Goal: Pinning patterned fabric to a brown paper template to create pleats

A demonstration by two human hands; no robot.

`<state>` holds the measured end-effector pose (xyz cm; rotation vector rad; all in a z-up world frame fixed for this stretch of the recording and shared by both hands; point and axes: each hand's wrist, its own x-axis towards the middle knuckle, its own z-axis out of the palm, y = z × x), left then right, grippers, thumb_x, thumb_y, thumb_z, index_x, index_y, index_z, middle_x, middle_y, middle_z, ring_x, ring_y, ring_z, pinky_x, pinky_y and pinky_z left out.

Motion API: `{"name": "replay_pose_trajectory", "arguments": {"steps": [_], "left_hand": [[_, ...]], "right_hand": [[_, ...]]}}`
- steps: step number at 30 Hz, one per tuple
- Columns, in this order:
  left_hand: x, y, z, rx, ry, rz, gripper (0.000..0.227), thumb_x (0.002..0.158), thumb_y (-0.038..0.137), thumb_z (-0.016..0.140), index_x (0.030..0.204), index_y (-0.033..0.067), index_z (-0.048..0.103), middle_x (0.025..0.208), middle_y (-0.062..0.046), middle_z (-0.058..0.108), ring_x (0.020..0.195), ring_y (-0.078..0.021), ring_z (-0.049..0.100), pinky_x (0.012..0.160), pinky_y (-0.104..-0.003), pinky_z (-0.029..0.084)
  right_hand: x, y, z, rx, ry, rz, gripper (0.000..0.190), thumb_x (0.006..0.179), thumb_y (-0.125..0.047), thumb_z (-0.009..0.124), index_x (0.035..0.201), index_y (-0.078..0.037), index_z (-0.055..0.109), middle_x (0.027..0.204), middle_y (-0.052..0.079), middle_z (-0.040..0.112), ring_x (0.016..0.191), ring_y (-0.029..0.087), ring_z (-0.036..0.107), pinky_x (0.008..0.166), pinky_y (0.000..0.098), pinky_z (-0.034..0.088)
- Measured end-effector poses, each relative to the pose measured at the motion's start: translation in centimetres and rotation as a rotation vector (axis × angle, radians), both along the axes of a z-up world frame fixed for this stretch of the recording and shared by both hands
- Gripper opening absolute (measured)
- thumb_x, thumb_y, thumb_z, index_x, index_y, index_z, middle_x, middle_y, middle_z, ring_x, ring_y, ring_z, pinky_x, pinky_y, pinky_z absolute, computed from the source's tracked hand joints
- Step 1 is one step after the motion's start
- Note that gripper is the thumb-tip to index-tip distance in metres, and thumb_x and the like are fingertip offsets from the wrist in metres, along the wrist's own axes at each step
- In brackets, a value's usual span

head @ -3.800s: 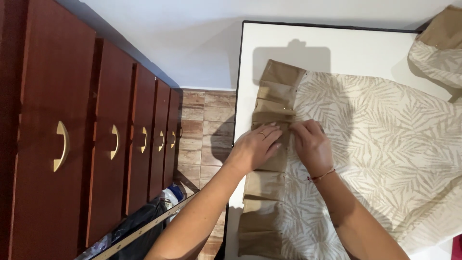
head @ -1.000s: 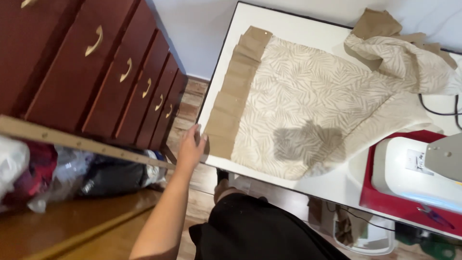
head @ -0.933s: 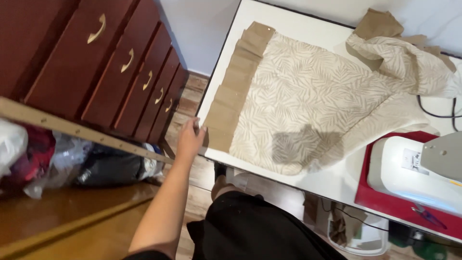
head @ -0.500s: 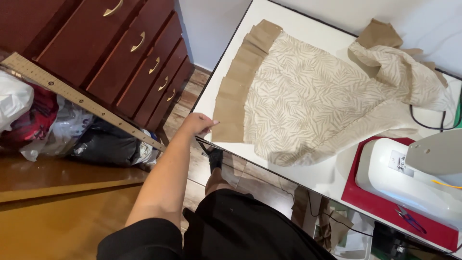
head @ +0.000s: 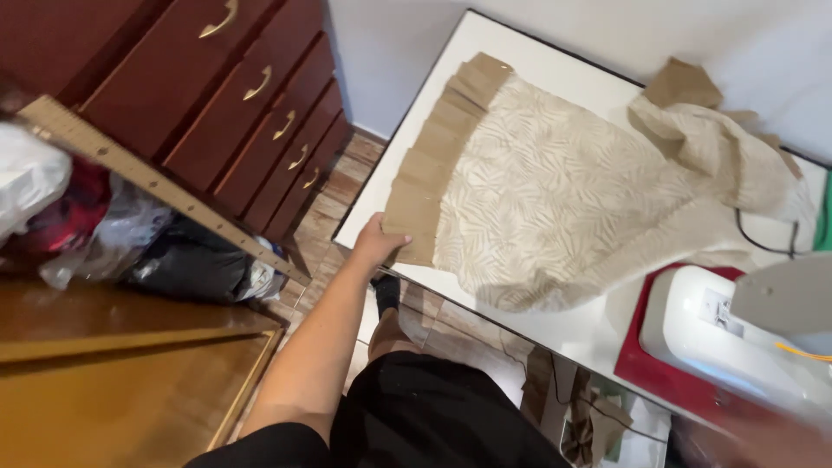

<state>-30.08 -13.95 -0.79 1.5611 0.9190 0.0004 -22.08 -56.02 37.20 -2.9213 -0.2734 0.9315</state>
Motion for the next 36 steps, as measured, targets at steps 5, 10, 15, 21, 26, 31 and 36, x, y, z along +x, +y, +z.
{"name": "replay_pose_trajectory", "arguments": {"steps": [5,10,15,21,26,31,36], "left_hand": [[-3.2,-1.3,8.5,-0.116,0.102,-0.008,0.055,0.075,0.020,0.076,0.127,0.0129,0.061,0.122,-0.005,0.072,0.108,-0.0200,0.069,0.092,-0.033,0.054],[-5.7,-1.9,7.7,-0.351,0.020,0.081,0.052,0.078,0.011,0.077,0.126,0.0106,0.057,0.123,-0.009,0.069,0.108,-0.0214,0.068,0.093,-0.034,0.056],[-8.3,-3.8,11.8,-0.329,0.126,0.022,0.056,0.080,0.016,0.075,0.133,0.0136,0.056,0.130,-0.007,0.068,0.116,-0.0224,0.066,0.100,-0.037,0.055],[-12.8,-5.8,5.7,-0.431,0.068,0.028,0.062,0.074,0.013,0.080,0.131,0.0112,0.056,0.124,-0.011,0.071,0.110,-0.0221,0.069,0.095,-0.036,0.059],[-17.1,-9.0,-3.9,-0.477,-0.021,0.017,0.054,0.074,0.006,0.082,0.123,0.0059,0.058,0.117,-0.008,0.069,0.108,-0.0179,0.065,0.094,-0.031,0.054],[-17.0,-10.4,-4.9,0.228,0.143,-0.041,0.078,0.075,0.024,0.083,0.142,0.0173,0.045,0.134,-0.011,0.064,0.128,-0.0275,0.056,0.105,-0.038,0.045],[-14.6,-9.7,0.2,0.399,-0.033,-0.021,0.041,0.088,0.016,0.069,0.127,0.0135,0.059,0.121,-0.009,0.062,0.116,-0.0269,0.058,0.102,-0.037,0.044]], "right_hand": [[3.3,3.2,-27.4,0.772,-0.266,0.720,0.043,0.081,-0.025,0.080,0.121,-0.014,0.068,0.118,0.004,0.071,0.111,0.020,0.066,0.104,0.0354,0.052],[2.5,1.6,-34.3,0.414,-0.218,0.936,0.038,0.093,-0.047,0.057,0.125,-0.028,0.061,0.110,-0.007,0.066,0.102,0.015,0.068,0.123,0.0613,0.003],[1.3,-0.4,-32.9,0.376,-0.094,0.936,0.004,0.092,-0.022,0.064,0.090,-0.020,0.066,0.083,-0.005,0.071,0.076,0.014,0.070,0.103,0.0418,0.046],[-1.1,-4.3,-30.3,0.338,0.014,0.756,0.010,0.083,-0.024,0.069,0.091,-0.030,0.069,0.088,-0.011,0.073,0.075,0.012,0.071,0.074,0.0286,0.057],[-4.0,-7.9,-35.5,0.222,0.136,0.675,0.012,0.082,-0.029,0.066,0.094,-0.031,0.066,0.095,-0.008,0.072,0.081,0.025,0.073,0.077,0.0409,0.054],[-6.0,-4.5,-34.9,0.397,0.083,0.712,0.025,0.083,-0.035,0.073,0.108,-0.033,0.073,0.104,-0.007,0.071,0.090,0.021,0.071,0.081,0.0378,0.055],[-6.5,1.5,-33.1,0.571,0.195,0.754,0.013,0.092,-0.029,0.067,0.103,-0.027,0.074,0.100,-0.006,0.072,0.087,0.018,0.070,0.082,0.0348,0.050]]}}
